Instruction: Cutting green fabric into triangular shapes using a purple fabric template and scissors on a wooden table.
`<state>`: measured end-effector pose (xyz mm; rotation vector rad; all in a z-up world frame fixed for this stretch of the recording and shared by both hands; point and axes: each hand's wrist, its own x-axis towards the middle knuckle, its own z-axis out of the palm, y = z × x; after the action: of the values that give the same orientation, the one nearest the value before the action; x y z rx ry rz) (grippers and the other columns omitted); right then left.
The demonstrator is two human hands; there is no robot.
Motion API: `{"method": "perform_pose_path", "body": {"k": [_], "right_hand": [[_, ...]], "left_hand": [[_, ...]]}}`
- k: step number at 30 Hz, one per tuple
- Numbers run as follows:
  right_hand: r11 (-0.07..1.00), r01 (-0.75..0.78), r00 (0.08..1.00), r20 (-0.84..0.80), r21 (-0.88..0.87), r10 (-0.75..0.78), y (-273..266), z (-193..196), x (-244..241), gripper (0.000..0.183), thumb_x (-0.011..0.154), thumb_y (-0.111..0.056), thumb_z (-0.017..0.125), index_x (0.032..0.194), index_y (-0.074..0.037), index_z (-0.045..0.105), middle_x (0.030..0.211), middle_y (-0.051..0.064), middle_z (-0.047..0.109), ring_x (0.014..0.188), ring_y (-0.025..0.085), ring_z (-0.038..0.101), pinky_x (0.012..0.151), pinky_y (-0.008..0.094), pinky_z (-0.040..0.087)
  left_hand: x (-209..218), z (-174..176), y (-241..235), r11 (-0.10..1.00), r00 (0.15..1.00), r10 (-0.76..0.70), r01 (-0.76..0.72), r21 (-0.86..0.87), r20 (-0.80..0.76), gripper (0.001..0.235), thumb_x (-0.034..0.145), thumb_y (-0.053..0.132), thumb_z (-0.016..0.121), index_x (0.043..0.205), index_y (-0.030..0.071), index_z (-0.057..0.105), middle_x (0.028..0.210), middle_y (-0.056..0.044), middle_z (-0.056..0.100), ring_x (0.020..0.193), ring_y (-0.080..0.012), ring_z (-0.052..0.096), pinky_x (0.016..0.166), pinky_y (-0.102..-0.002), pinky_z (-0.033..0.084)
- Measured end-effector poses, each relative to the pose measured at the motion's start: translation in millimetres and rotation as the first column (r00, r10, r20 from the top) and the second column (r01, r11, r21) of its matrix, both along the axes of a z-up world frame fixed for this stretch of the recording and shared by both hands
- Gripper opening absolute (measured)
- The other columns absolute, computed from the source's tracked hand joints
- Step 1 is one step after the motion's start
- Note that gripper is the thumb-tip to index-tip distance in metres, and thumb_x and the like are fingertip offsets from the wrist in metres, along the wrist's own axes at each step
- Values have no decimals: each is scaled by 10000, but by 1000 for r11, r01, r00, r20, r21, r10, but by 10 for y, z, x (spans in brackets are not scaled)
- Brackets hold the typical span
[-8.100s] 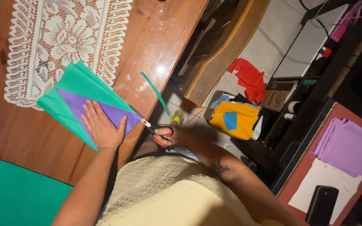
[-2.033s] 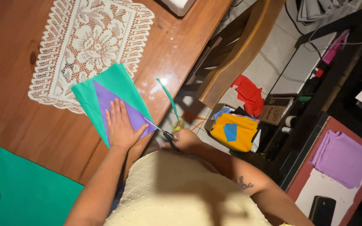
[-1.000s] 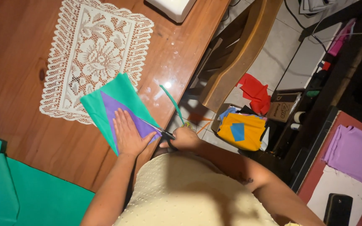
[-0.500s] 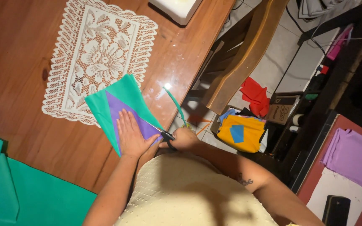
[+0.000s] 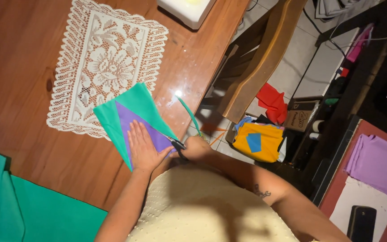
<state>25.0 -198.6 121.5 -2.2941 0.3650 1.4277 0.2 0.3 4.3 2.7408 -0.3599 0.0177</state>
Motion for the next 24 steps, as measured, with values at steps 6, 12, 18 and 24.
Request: {"method": "perform_pose_path", "body": {"k": [6, 12, 18, 24], "right_hand": [[999, 47, 999, -7, 18, -47, 44, -257, -62, 325, 902, -414, 653, 1079, -186, 801, 1431, 257, 586, 1375, 428, 525, 1093, 492, 499], [999, 15, 1000, 10, 41, -15, 187, -99, 119, 441, 888, -479, 671, 1152, -142, 778, 1310, 248, 670, 1367, 513, 495, 1127, 601, 410], [999, -33, 999, -6, 35, 33, 155, -411, 72, 436, 926, -422, 657, 1184, -86, 760, 1339, 288, 648, 1386, 568, 438, 1154, 642, 353], [999, 46, 998, 31, 22, -47, 218, 44, 205, 428, 900, -450, 649, 1118, -104, 778, 1250, 198, 714, 1304, 455, 585, 1069, 587, 483]], "left_hand": [[-18, -9, -10, 1000, 1000, -7, 7, 0, 10, 1431, 643, 852, 673, 1550, -145, 194, 1621, -395, 187, 1528, -528, 183, 1265, -610, 126], [-45, -116, 32, 1000, 1000, -21, 21, 23, 12, 1446, 633, 869, 652, 1553, -144, 183, 1624, -392, 176, 1530, -526, 172, 1268, -610, 117], [-35, -64, 9, 1000, 1000, -11, 11, 19, 4, 1428, 652, 836, 677, 1551, -152, 171, 1629, -393, 162, 1530, -528, 165, 1265, -608, 124], [-36, -105, 20, 998, 999, -15, 17, 55, -38, 1437, 531, 587, 836, 1560, -136, 141, 1639, -381, 134, 1542, -515, 131, 1278, -604, 98]]}}
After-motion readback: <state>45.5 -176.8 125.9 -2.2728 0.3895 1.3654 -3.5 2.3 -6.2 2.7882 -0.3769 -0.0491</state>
